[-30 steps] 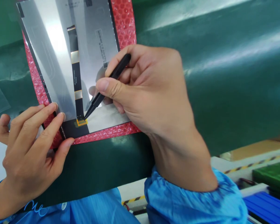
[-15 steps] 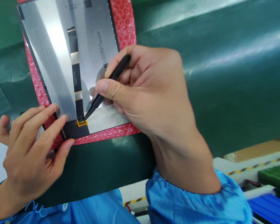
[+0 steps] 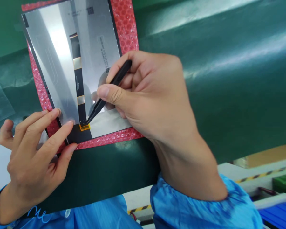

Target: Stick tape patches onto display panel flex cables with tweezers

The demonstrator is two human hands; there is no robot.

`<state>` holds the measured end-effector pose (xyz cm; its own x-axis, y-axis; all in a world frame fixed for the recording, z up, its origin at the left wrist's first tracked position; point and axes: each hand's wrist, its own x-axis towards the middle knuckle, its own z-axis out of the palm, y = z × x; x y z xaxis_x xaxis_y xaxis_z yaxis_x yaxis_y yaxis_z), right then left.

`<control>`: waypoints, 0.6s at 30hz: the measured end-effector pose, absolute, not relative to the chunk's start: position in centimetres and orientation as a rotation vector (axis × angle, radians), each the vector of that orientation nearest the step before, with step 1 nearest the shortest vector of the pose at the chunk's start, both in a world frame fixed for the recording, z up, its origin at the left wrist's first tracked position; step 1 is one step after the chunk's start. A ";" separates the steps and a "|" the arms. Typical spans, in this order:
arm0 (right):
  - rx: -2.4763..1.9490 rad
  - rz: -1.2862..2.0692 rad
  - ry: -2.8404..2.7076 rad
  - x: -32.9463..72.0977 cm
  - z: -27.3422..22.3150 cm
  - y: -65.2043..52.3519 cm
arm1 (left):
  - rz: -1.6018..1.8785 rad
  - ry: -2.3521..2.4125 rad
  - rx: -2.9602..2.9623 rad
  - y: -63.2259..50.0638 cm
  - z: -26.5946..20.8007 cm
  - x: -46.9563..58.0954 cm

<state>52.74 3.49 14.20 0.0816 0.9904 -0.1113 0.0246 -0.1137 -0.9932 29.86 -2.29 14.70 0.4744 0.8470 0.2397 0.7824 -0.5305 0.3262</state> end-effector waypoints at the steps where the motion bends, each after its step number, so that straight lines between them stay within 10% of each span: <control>1: -1.353 1.193 -1.122 52.7 14.2 3.5 | 0.566 1.426 2.546 -2.3 14.7 29.9; 18: -1.309 1.084 -0.943 53.0 13.2 3.8 | 0.376 1.390 2.762 -2.8 15.1 30.0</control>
